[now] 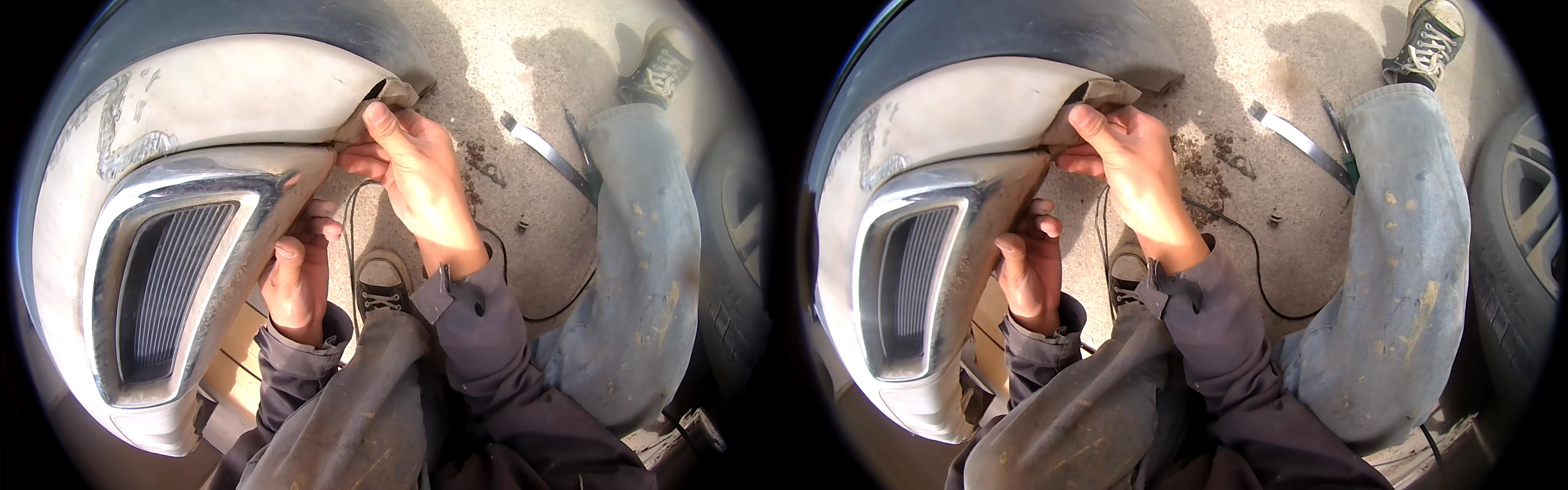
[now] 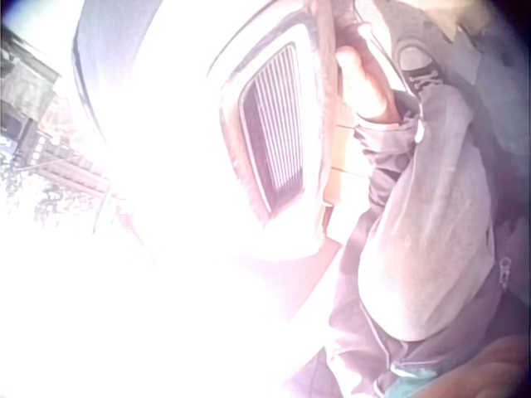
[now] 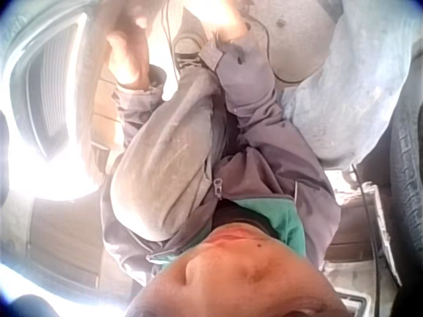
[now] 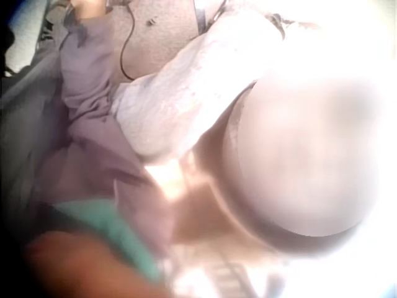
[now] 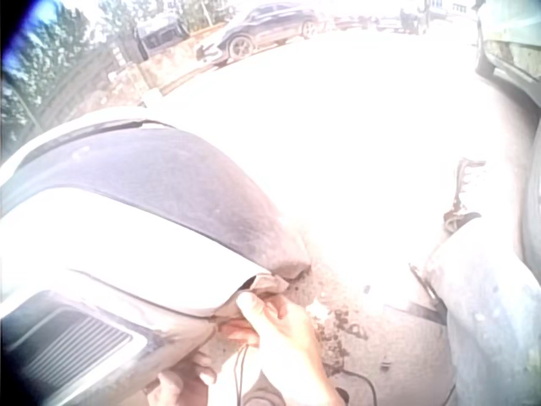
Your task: The person uses a soldering iron to apply heat to a damaged area on a car bumper, then fits a small plastic patch into the damaged section.
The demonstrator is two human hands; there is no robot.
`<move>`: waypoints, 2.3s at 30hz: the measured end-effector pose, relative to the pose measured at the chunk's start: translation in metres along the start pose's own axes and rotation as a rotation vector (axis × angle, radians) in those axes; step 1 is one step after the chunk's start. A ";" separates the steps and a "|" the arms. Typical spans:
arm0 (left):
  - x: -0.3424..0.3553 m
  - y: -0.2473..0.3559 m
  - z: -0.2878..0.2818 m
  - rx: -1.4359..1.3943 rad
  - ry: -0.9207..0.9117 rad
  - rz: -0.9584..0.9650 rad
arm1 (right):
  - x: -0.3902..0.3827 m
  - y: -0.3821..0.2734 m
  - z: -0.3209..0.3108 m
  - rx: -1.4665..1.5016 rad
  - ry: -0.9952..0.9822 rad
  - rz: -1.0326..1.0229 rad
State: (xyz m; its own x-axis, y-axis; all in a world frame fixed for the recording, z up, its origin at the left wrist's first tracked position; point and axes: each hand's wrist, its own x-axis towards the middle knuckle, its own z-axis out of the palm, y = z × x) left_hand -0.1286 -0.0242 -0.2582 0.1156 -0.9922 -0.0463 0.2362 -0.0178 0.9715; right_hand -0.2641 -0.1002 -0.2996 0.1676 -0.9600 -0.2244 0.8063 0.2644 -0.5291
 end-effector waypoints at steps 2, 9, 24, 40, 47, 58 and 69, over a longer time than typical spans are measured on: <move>0.001 -0.002 -0.002 -0.010 -0.012 0.005 | 0.003 0.002 -0.004 0.006 -0.039 0.003; 0.000 -0.001 -0.005 -0.001 0.002 0.008 | 0.004 -0.015 -0.009 0.027 -0.155 0.196; -0.001 -0.002 -0.002 0.014 -0.013 0.013 | -0.005 -0.021 0.022 -0.322 0.338 -0.304; -0.001 -0.001 -0.001 0.028 -0.020 -0.008 | -0.014 -0.035 0.023 -0.171 0.272 -0.064; -0.002 -0.001 -0.001 0.009 -0.019 -0.016 | -0.014 -0.034 0.019 -0.192 0.273 -0.059; -0.003 0.001 -0.001 -0.003 -0.007 -0.024 | -0.014 -0.036 0.021 -0.158 0.257 -0.037; -0.003 0.002 -0.003 -0.005 -0.026 -0.022 | -0.012 -0.034 0.023 -0.199 0.287 -0.057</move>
State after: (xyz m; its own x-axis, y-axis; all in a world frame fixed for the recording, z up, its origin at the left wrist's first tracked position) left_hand -0.1259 -0.0210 -0.2569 0.0856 -0.9944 -0.0617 0.2433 -0.0392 0.9692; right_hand -0.2806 -0.0993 -0.2602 -0.0640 -0.9161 -0.3958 0.6788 0.2507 -0.6902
